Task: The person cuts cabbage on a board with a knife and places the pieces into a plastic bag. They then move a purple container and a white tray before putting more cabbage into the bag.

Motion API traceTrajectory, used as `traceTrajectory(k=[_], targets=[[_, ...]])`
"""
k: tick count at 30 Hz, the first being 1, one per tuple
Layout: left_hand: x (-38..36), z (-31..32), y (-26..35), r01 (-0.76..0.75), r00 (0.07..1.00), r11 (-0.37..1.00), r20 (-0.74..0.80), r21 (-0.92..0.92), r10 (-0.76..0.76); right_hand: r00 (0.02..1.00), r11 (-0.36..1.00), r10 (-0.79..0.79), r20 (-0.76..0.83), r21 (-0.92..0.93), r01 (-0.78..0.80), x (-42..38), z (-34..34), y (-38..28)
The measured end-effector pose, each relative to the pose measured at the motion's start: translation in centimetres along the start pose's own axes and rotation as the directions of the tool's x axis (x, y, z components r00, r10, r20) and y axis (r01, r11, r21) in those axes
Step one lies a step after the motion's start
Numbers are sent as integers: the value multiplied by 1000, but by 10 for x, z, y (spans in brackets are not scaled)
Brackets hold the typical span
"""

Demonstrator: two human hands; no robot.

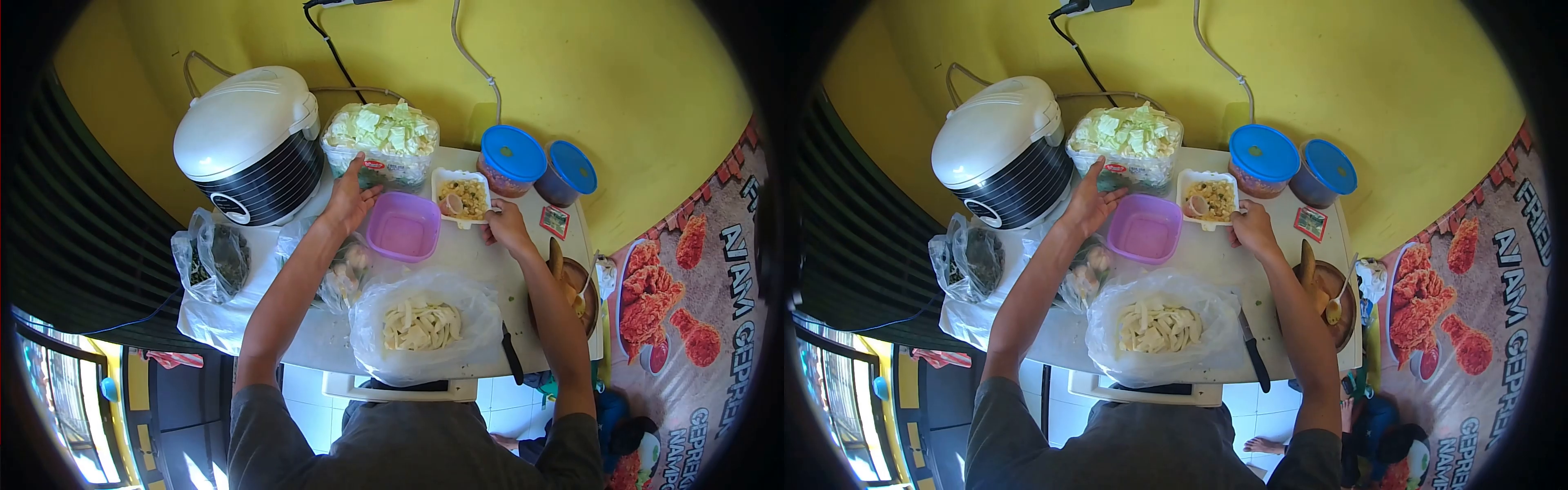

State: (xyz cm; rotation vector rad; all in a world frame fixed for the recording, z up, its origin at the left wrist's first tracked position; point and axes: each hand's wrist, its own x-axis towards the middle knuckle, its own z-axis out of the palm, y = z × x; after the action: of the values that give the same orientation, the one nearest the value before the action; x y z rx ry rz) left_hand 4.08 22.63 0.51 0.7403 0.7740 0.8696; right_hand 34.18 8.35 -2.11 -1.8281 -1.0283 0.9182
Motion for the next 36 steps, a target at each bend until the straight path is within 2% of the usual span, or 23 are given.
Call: traceTrajectory(k=[4, 5, 7, 10, 13, 14, 16, 19, 20, 23, 24, 25, 26, 28, 29, 32, 34, 36], targets=[[6, 4, 1, 8, 996, 997, -84, 82, -1, 999, 999, 39, 11, 10, -39, -9, -5, 8], [2, 1, 2, -7, 997, 963, -67, 270, 26, 999, 999, 47, 20, 11, -47, -14, -9, 9], [-19, -3, 8, -41, 998, 795, -19, 605, 66, 996, 997, 72, 56, 22, -74, -26, -19, 11], [-32, -21, -1, -99, 995, 433, 97, 896, 27, 986, 989, 124, 113, 63, -132, -51, -26, 7], [-44, -17, 3, -117, 993, 476, 116, 872, 30, 979, 980, 140, 150, 123, -159, -60, -26, 9], [-47, -14, 3, -117, 993, 459, 92, 880, 78, 978, 976, 135, 156, 147, -158, -62, -25, 10], [-50, -9, 4, -119, 983, 424, 45, 898, 179, 976, 967, 137, 169, 192, -169, -60, -25, 12], [-45, -8, 6, -169, 965, 259, 105, 951, 242, 971, 953, 125, 202, 248, -174, -52, -19, 14], [-43, -9, 3, -178, 960, 262, 109, 948, 258, 969, 948, 118, 216, 265, -174, -51, -17, 14], [-42, -11, 3, -193, 947, 243, 116, 951, 299, 976, 978, 133, 175, 137, -158, -56, -10, -1], [-44, -10, 4, -188, 946, 219, 117, 957, 303, 1000, 998, -3, 22, -59, 4, -54, -8, 0], [-47, -10, 4, -182, 946, 196, 117, 964, 303, 981, 953, -167, -98, -272, 135, -51, -5, 5], [-50, -10, 3, -188, 926, 104, 140, 977, 351, 921, 846, -346, -177, -483, 225, -50, -2, 8], [-53, -9, 2, -190, 877, -87, 209, 978, 432, 893, 835, -435, -113, -422, 354, -47, 0, 0], [-57, -7, 1, -223, 850, -88, 238, 971, 469, 875, 825, -477, -85, -387, 412, -47, 2, -5], [-78, 4, 5, -333, 769, -102, 333, 937, 546, 735, 635, -668, 114, -428, 643, -62, 24, -30], [-96, 13, 6, -423, 718, -108, 406, 900, 566, 720, 594, -688, 94, -497, 632, -60, 35, -20], [-119, 22, 4, -443, 722, -98, 419, 891, 551, 707, 579, -704, 73, -518, 630, -50, 40, -10]])
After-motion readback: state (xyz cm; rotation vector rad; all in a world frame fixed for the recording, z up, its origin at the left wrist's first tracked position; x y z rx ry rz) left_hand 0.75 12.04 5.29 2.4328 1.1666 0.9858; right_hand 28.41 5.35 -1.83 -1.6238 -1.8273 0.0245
